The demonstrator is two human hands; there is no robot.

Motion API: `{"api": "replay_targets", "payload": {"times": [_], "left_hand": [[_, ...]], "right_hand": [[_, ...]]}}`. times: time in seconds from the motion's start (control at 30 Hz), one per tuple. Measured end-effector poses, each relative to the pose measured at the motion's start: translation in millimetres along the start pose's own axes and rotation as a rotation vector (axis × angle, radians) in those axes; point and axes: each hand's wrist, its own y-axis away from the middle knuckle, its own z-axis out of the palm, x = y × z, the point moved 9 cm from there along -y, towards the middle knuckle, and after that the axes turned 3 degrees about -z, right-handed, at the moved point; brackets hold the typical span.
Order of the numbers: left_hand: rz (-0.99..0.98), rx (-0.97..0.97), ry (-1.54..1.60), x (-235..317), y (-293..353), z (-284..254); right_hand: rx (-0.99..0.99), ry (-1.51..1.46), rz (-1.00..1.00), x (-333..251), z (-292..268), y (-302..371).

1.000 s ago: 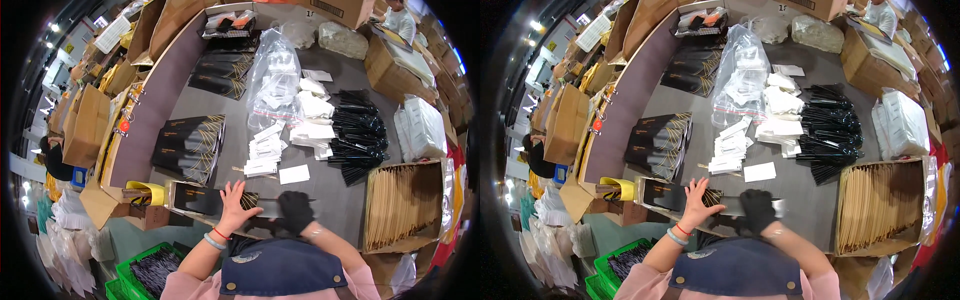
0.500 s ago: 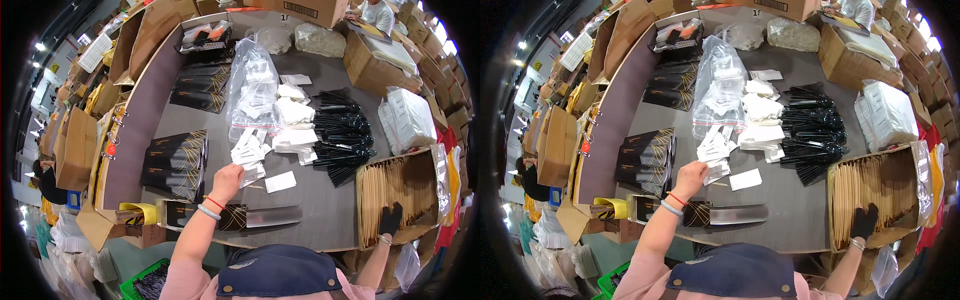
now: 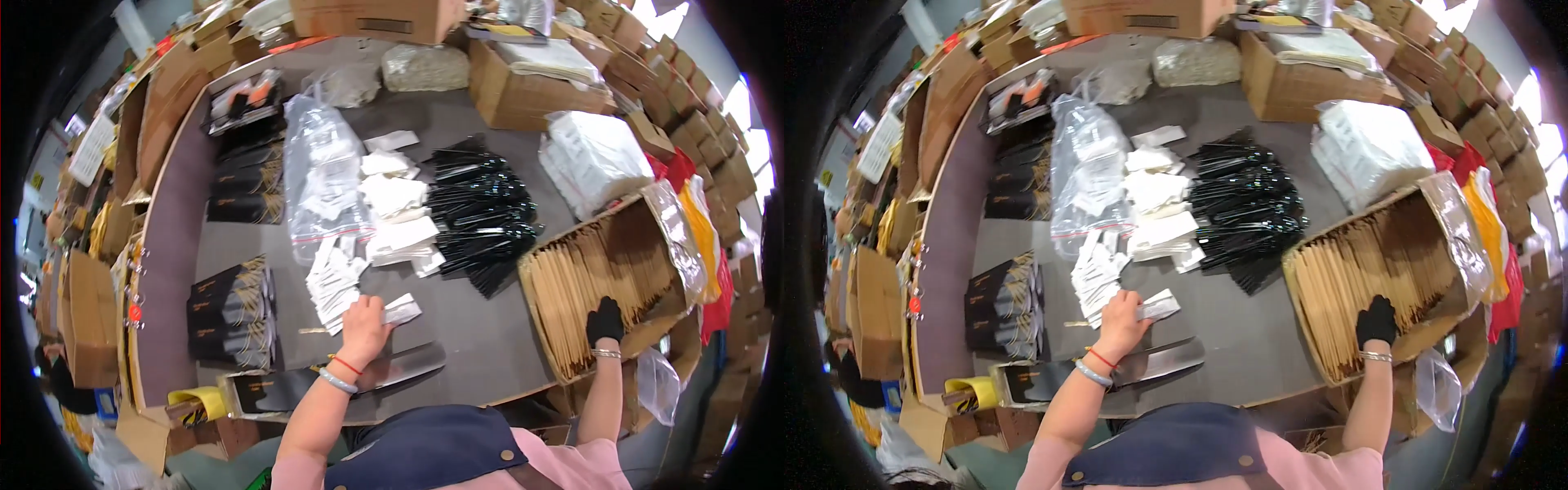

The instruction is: Packaging white components and black sticks into cardboard sleeves for final assembly.

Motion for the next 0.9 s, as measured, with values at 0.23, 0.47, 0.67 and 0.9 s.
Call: {"api": "replay_targets", "payload": {"times": [0.23,0.47,0.67,0.9], "left_hand": [[-0.007,-0.078,0.311,8,6,-16],[0.126,-0.239,0.231,31,64,-34],[0.2,-0.099,0.03,34,88,-34],[0.23,-0.089,-0.066,39,91,-40]], "right_hand": [[0.14,-0.318,0.056,24,-3,5],[0.052,-0.202,0.019,3,-2,5],[0.238,-0.309,0.112,24,-8,5],[0.508,-0.568,-0.659,-163,-74,42]]}}
